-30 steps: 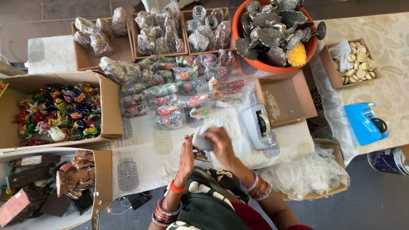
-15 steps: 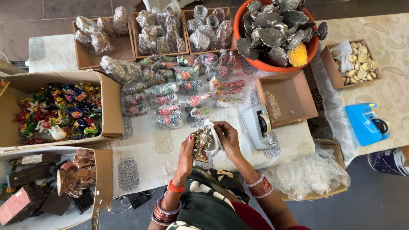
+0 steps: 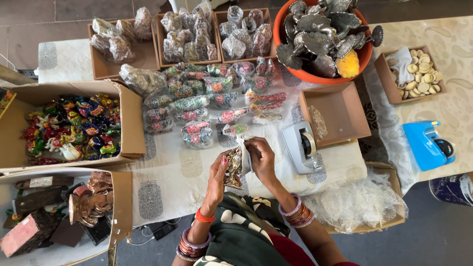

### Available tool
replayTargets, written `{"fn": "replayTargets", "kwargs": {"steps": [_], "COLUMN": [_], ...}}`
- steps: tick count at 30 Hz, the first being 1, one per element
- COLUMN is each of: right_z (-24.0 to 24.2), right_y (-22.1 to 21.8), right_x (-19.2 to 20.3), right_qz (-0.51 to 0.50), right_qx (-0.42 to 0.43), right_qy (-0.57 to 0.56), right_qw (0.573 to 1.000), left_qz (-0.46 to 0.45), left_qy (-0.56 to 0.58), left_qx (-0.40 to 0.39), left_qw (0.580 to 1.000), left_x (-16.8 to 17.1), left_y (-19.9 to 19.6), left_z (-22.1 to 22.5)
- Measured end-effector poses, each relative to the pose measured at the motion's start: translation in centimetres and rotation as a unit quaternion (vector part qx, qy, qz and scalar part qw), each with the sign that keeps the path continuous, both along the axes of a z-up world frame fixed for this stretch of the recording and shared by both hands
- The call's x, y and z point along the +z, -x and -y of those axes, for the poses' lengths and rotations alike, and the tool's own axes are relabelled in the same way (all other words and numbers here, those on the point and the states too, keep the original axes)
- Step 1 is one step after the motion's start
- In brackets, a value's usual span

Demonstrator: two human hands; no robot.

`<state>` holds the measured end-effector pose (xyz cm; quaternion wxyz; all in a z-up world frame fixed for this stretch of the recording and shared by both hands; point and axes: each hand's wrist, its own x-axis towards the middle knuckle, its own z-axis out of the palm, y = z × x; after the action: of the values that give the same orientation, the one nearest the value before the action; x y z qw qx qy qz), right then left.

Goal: The recorder cleans a small figurine with a cloth and then packages it securely using bubble wrap and tape at a workshop table.

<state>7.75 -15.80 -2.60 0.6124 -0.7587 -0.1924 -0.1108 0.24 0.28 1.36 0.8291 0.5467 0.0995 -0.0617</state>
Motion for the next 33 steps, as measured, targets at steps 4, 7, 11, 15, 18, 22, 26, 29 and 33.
{"fn": "replayTargets", "kwargs": {"steps": [4, 7, 11, 15, 18, 22, 26, 29, 33], "right_z": [0.6, 0.3, -0.3, 0.7, 0.7, -0.4, -0.3, -0.2, 0.2], "right_y": [1.4, 3.0, 2.5, 1.5, 1.7, 3.9, 5.0, 3.0, 0.2], "right_x": [-4.1, -5.5, -3.7, -4.1, -5.0, -4.2, -8.0, -7.5, -3.2], "right_qz": [-0.186, -0.395, -0.42, -0.441, -0.43, -0.432, -0.45, -0.442, -0.411], "right_qx": [0.034, 0.096, 0.095, 0.119, 0.127, 0.14, 0.126, 0.087, 0.071], "right_qy": [-0.1, -0.282, -0.396, -0.453, -0.449, -0.442, -0.37, -0.391, -0.426], "right_qw": [0.977, 0.869, 0.811, 0.766, 0.773, 0.774, 0.803, 0.803, 0.802], "left_qz": [0.025, -0.031, -0.064, -0.04, -0.053, -0.052, -0.069, -0.051, -0.042], "left_qy": [0.128, 0.267, 0.263, 0.267, 0.211, 0.225, 0.256, 0.229, 0.304], "left_qx": [0.016, 0.076, 0.056, 0.04, 0.068, 0.111, 0.116, 0.091, 0.071], "left_qw": [0.991, 0.96, 0.961, 0.962, 0.974, 0.967, 0.957, 0.968, 0.949], "left_x": [0.6, -2.5, -4.0, -6.8, -6.2, -3.1, -3.4, -5.3, -7.0], "left_y": [-0.6, -0.8, -1.0, -0.9, -1.3, -1.5, -1.4, -0.8, -0.3], "left_z": [-0.2, -0.5, -0.4, 0.0, -0.9, -0.7, -0.3, 0.7, 1.9]}}
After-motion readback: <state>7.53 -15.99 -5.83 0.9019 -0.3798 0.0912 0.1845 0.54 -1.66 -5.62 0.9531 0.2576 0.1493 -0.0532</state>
